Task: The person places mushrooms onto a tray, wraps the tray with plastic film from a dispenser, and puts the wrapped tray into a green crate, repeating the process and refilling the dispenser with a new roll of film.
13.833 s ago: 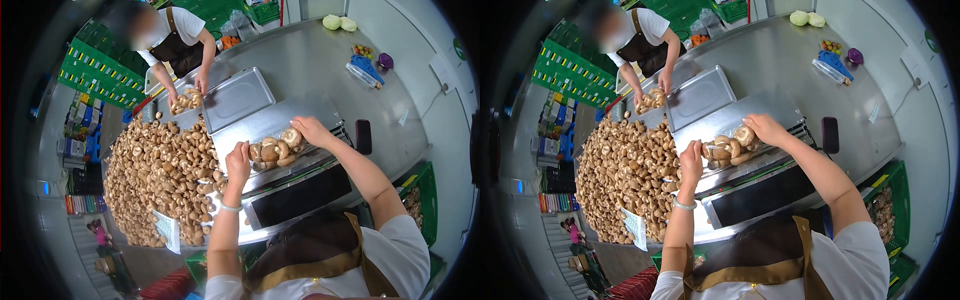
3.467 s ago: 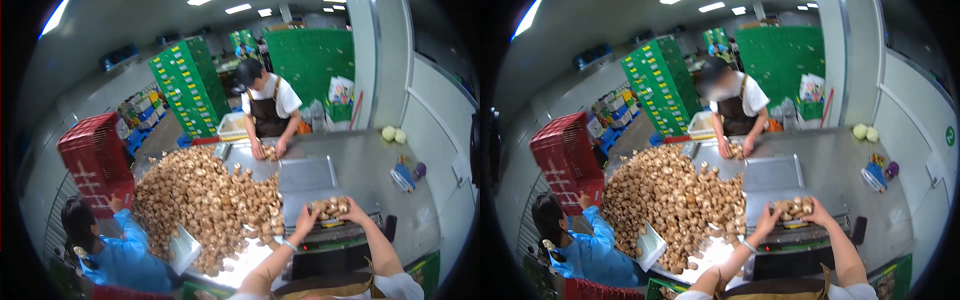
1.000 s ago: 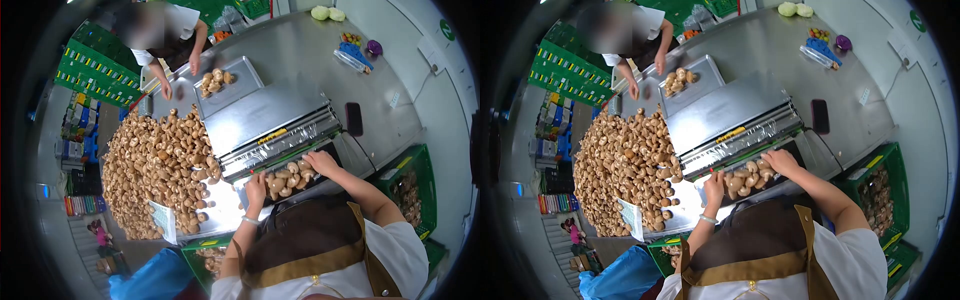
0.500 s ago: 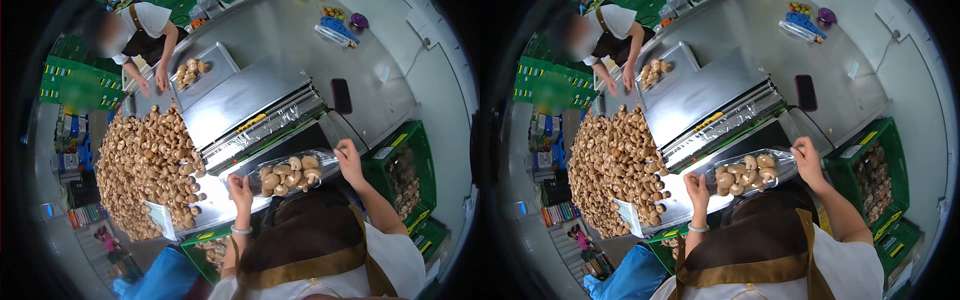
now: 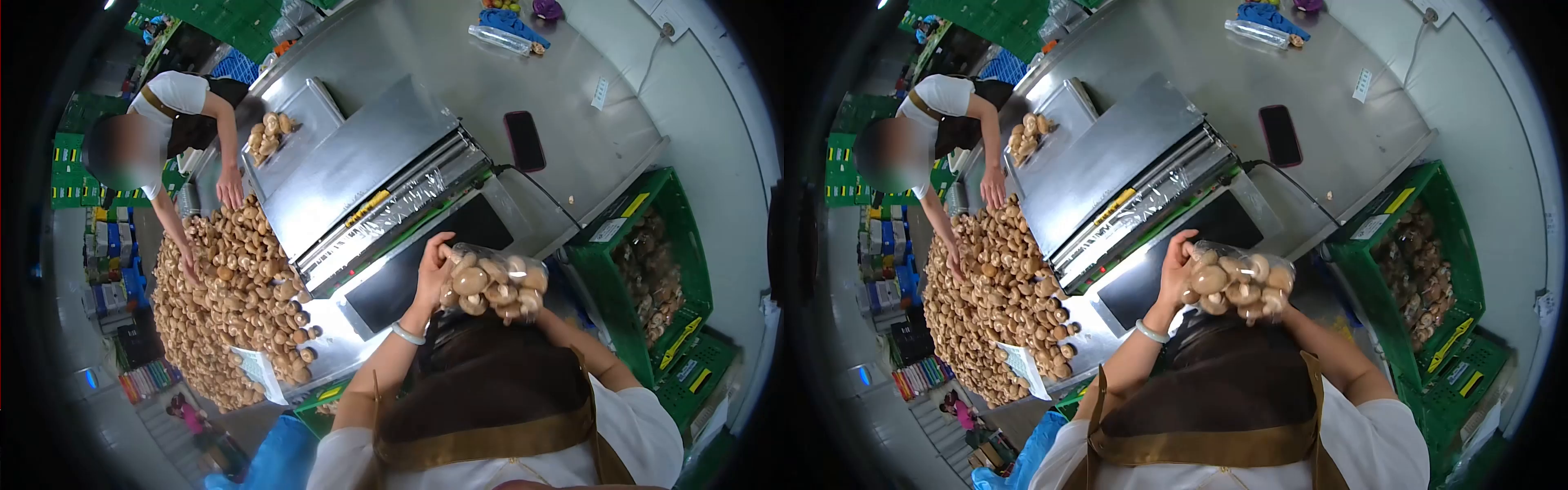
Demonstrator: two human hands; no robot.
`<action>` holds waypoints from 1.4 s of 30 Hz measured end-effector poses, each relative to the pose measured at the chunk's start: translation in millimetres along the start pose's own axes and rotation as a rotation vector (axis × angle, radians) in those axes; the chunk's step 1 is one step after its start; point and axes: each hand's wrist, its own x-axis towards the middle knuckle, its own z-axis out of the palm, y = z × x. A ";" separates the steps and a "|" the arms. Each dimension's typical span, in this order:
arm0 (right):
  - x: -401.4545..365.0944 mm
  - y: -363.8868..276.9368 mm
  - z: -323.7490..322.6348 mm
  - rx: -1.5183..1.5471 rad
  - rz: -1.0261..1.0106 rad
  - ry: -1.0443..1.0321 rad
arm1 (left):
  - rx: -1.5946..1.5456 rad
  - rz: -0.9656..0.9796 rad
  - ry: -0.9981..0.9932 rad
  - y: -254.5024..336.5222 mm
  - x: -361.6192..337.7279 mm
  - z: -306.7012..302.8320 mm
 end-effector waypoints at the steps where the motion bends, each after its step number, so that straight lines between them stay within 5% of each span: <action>1: -10.7 -13.2 -3.6 -0.076 0.057 -0.229 | -0.257 -0.063 -0.103 25.7 -13.7 25.4; 3: -24.9 -41.4 -11.8 -0.189 0.099 -0.581 | -0.380 -0.181 -0.227 59.7 -37.9 49.7; 4: -29.4 -55.1 -15.0 -0.230 0.105 -0.700 | -0.322 -0.089 -0.363 73.0 -45.2 57.4; 7: -29.6 -92.8 -30.7 -0.390 0.114 -0.880 | -0.190 0.158 -0.617 103.8 -67.1 78.5; 8: -23.3 -103.6 -35.2 -0.462 0.103 -0.910 | -0.116 0.098 -0.722 104.2 -70.6 78.1; 10: -7.0 -136.0 -49.4 -0.610 0.074 -0.861 | -0.127 -0.005 -0.797 111.9 -80.9 84.6; 12: 3.1 -189.2 -70.0 -0.622 0.077 -0.593 | -0.192 -0.098 -0.805 109.0 -91.9 80.5; 14: -1.0 -254.8 -81.2 -0.290 0.152 -0.288 | -0.340 -0.189 -0.727 95.9 -101.6 68.3; 16: -1.9 -303.5 -83.2 -0.153 -0.229 -0.482 | -0.592 -0.274 -0.579 65.8 -119.0 55.9; 18: -5.2 -325.5 -54.1 -0.343 -0.253 -0.674 | -0.248 0.085 -0.340 66.2 -140.4 46.2; 19: -6.7 -328.8 -39.7 -0.528 -0.105 -0.730 | -0.066 0.242 -0.217 64.7 -148.9 41.8; 20: 5.4 -316.9 -26.8 -0.439 0.034 -0.760 | -0.060 0.156 -0.138 28.8 -149.1 29.9; 21: 22.3 -307.5 -15.2 -0.319 0.046 -0.757 | -0.642 0.288 -0.053 53.8 -181.3 28.5; 23: 57.3 -294.1 17.0 -0.078 0.093 -0.742 | -0.711 0.045 0.263 53.7 -193.9 4.7; 24: 68.5 -289.9 41.3 -0.073 0.041 -0.628 | -0.924 0.326 0.155 21.9 -201.0 -10.1; 27: 67.9 -296.1 129.4 -0.062 0.068 -0.637 | -1.030 0.570 0.381 45.9 -261.5 -23.9; 29: 42.0 -294.9 186.4 -0.475 -0.373 -0.900 | -0.812 0.554 0.812 28.9 -284.5 -30.7; 31: 18.2 -282.5 232.8 -0.447 -0.524 -1.057 | -0.677 0.562 1.072 2.7 -325.7 -55.2; 33: 6.0 -304.6 271.2 -0.454 -0.503 -1.367 | -0.871 0.670 1.215 -22.4 -386.5 -68.0; 35: -0.3 -309.3 290.9 -0.444 -0.538 -1.410 | -0.911 0.731 1.438 -68.3 -461.4 -76.9; 40: 20.3 -291.5 296.9 -0.663 -0.429 -1.461 | -0.496 0.295 2.101 -174.8 -624.5 -65.5; 42: 28.7 -281.1 293.2 -0.762 -0.384 -1.474 | -0.455 0.051 2.138 -223.8 -657.0 -59.0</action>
